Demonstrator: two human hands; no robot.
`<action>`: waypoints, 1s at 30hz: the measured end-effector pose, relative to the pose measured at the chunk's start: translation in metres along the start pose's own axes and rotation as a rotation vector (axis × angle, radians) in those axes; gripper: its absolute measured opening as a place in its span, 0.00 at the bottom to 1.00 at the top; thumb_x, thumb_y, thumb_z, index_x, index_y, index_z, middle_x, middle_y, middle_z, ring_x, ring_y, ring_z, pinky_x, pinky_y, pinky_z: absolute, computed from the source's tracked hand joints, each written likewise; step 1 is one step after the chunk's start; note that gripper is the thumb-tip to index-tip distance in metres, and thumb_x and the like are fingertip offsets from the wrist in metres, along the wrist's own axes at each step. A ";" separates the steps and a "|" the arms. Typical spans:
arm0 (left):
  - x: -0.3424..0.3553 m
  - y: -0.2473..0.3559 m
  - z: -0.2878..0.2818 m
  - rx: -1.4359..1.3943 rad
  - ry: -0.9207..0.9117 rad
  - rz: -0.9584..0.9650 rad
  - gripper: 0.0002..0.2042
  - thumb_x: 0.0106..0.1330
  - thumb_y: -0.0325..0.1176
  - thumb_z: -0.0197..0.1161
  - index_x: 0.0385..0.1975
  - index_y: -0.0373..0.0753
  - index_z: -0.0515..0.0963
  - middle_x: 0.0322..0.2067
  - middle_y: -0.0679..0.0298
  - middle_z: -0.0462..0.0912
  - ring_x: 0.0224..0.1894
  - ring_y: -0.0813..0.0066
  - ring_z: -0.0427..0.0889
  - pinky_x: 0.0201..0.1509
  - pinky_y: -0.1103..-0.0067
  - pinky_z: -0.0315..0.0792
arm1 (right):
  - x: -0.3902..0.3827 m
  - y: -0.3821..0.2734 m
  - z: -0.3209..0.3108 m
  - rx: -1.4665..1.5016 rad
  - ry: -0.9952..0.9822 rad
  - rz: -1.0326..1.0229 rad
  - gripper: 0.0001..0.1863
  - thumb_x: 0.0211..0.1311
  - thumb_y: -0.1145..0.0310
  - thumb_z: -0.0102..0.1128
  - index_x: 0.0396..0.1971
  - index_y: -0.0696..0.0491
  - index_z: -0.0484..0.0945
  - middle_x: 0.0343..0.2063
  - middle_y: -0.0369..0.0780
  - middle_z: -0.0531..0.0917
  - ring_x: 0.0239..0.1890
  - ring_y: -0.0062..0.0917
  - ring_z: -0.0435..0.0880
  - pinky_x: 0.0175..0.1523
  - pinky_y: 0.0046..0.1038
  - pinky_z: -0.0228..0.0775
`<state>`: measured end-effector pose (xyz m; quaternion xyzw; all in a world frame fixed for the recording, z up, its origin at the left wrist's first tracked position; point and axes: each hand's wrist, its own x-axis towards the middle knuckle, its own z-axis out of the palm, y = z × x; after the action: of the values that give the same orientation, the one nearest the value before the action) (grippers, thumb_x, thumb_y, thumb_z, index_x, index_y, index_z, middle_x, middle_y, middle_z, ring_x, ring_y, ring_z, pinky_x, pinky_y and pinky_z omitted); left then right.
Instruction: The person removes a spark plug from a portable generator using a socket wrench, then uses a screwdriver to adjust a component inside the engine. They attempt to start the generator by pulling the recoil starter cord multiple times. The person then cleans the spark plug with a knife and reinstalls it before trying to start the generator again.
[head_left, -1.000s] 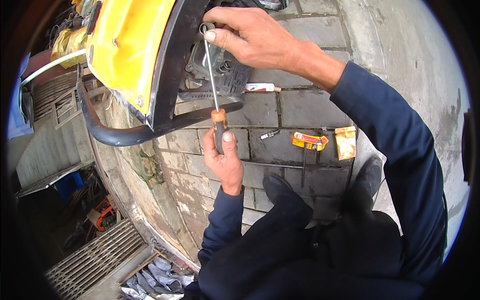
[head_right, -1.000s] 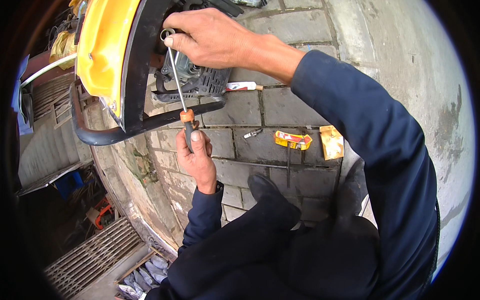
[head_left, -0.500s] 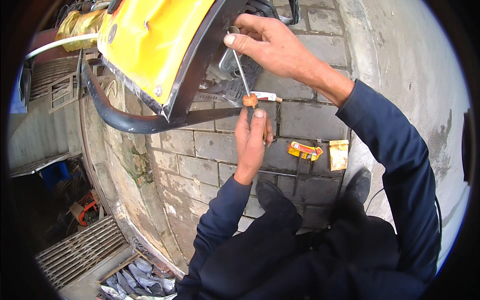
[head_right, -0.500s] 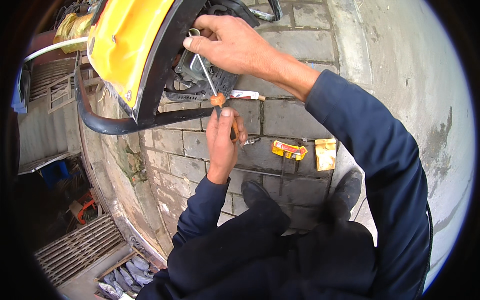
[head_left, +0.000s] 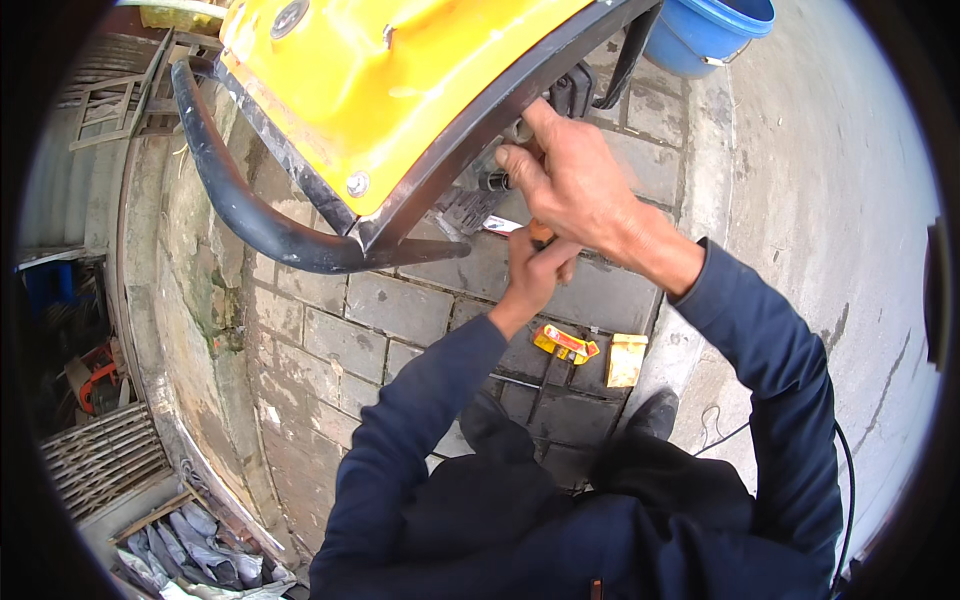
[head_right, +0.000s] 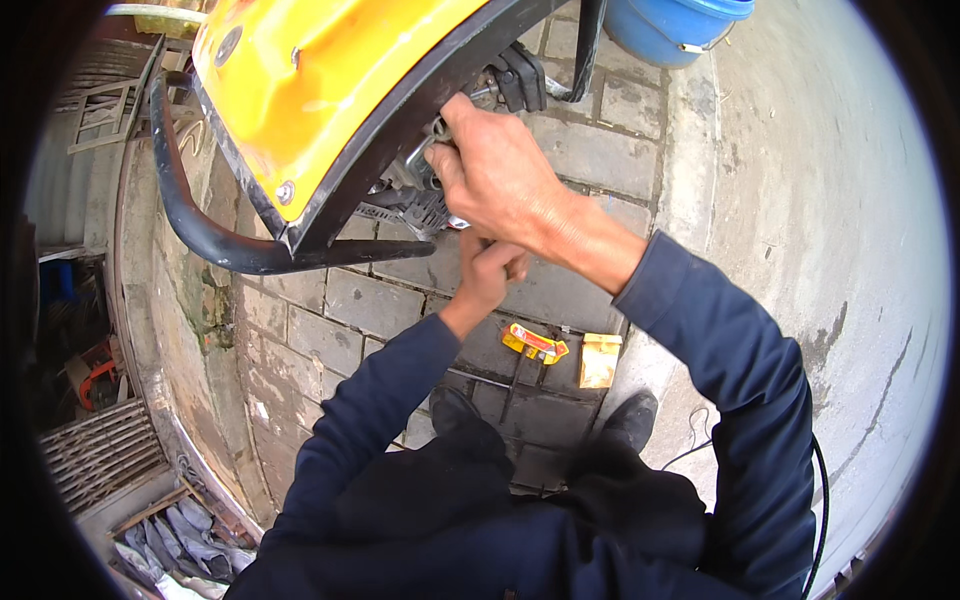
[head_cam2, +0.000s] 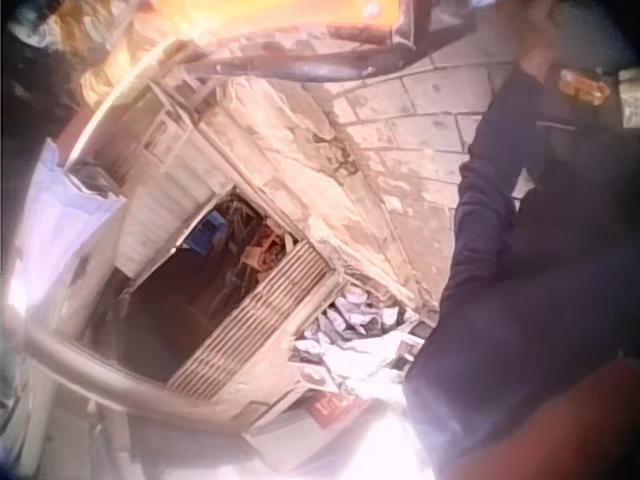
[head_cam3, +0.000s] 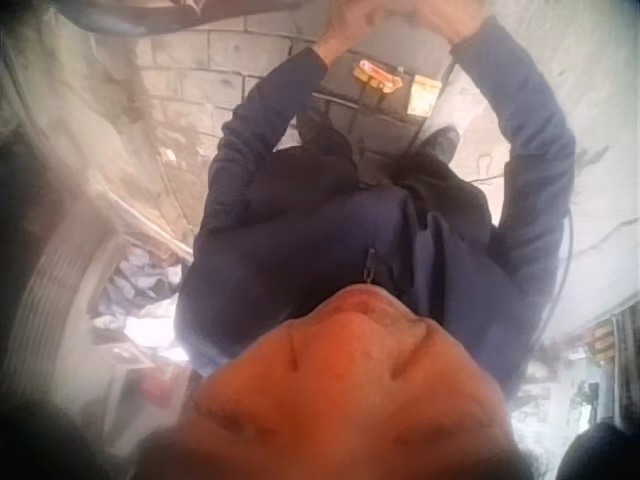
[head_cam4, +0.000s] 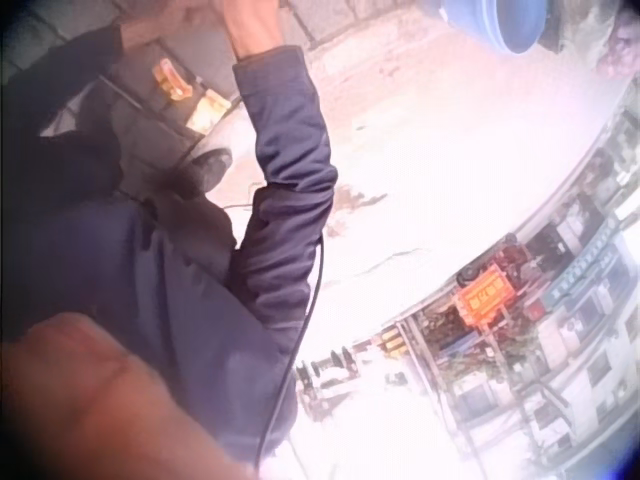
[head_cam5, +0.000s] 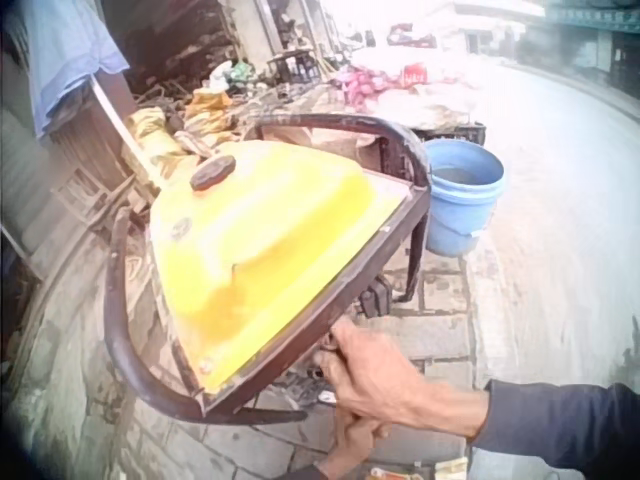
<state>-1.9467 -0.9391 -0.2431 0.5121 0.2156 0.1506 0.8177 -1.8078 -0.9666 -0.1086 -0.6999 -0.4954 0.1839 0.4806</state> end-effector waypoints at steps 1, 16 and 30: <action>0.019 -0.016 0.010 -0.028 -0.021 0.045 0.11 0.66 0.35 0.66 0.26 0.35 0.77 0.17 0.66 0.76 0.15 0.81 0.71 0.18 0.79 0.61 | 0.004 0.003 -0.002 0.001 0.034 -0.083 0.14 0.62 0.76 0.60 0.46 0.62 0.74 0.28 0.60 0.81 0.38 0.60 0.81 0.42 0.52 0.75; -0.077 -0.049 0.034 0.171 0.063 -0.385 0.14 0.72 0.40 0.65 0.27 0.38 0.77 0.18 0.71 0.76 0.22 0.86 0.72 0.26 0.80 0.65 | 0.006 0.012 -0.002 0.003 0.192 0.015 0.20 0.61 0.57 0.65 0.29 0.63 0.78 0.25 0.53 0.84 0.30 0.51 0.84 0.38 0.47 0.76; -0.233 -0.025 -0.049 0.684 0.186 -0.562 0.15 0.70 0.34 0.69 0.24 0.36 0.73 0.20 0.73 0.70 0.26 0.87 0.65 0.28 0.80 0.64 | 0.008 0.029 0.027 0.049 0.498 -0.163 0.15 0.62 0.65 0.64 0.34 0.64 0.78 0.27 0.58 0.84 0.35 0.57 0.86 0.44 0.50 0.79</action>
<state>-2.1717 -1.0212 -0.2377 0.6586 0.4564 -0.1117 0.5878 -1.8093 -0.9479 -0.1442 -0.6697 -0.4119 -0.0214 0.6176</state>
